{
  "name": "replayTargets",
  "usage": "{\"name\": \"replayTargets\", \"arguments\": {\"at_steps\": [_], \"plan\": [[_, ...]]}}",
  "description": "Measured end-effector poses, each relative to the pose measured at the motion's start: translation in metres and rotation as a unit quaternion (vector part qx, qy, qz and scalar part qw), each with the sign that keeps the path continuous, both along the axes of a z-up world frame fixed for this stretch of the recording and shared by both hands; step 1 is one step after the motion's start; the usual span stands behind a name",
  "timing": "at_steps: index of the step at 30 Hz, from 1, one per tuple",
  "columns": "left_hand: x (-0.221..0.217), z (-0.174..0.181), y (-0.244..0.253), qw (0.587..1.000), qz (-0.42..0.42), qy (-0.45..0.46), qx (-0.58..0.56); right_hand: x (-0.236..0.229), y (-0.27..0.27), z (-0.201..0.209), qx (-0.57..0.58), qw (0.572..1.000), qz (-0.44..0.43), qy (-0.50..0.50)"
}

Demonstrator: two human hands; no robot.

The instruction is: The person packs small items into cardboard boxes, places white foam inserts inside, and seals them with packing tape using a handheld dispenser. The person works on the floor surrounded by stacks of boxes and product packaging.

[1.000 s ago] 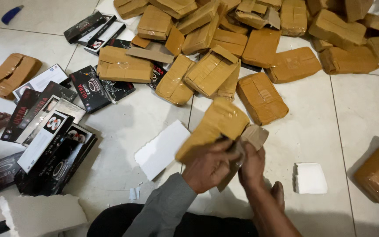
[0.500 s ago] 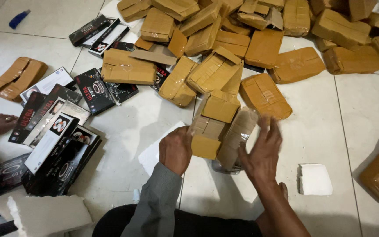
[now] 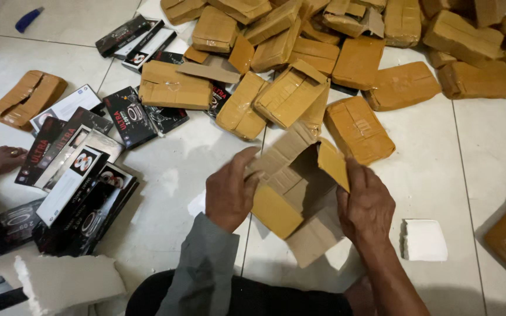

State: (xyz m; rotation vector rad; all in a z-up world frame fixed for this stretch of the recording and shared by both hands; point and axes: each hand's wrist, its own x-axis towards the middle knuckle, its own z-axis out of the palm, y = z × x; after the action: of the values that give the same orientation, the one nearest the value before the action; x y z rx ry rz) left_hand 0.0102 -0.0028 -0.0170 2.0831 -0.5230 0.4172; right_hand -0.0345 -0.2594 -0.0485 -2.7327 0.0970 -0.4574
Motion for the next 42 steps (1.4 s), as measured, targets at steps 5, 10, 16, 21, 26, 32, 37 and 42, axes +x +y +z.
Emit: {"name": "replayTargets", "arguments": {"at_steps": [5, 10, 16, 21, 26, 32, 37, 42], "plan": [[-0.009, -0.033, -0.022, 0.951, 0.003, -0.245, 0.189, 0.01, -0.01, -0.012, 0.043, 0.997, 0.006, 0.061], [-0.03, -0.037, -0.049, 0.872, -0.102, -0.235, 0.416, 0.017, -0.032, -0.017, -0.002, 0.99, -0.029, 0.136], [-0.023, -0.044, -0.037, 0.86, -0.232, 0.001, 0.454, 0.012, -0.033, -0.023, -0.031, 0.991, -0.039, 0.121], [-0.021, -0.064, -0.009, 0.949, -0.136, -0.043, 0.282, 0.013, -0.038, -0.015, 0.001, 0.992, -0.059, 0.114], [-0.011, -0.069, 0.001, 0.967, -0.053, 0.01, 0.249, 0.013, -0.049, -0.009, 0.108, 0.968, -0.128, 0.188], [-0.007, -0.044, -0.011, 0.931, -0.057, 0.134, 0.333, 0.012, -0.043, -0.011, -0.025, 0.975, -0.118, 0.188], [-0.002, -0.062, -0.007, 0.91, -0.08, 0.211, 0.348, 0.015, -0.028, -0.034, -0.045, 0.96, -0.181, 0.21], [0.015, -0.098, 0.041, 0.989, 0.071, 0.111, 0.064, 0.018, -0.029, -0.054, -0.043, 0.973, -0.164, 0.157]]}}
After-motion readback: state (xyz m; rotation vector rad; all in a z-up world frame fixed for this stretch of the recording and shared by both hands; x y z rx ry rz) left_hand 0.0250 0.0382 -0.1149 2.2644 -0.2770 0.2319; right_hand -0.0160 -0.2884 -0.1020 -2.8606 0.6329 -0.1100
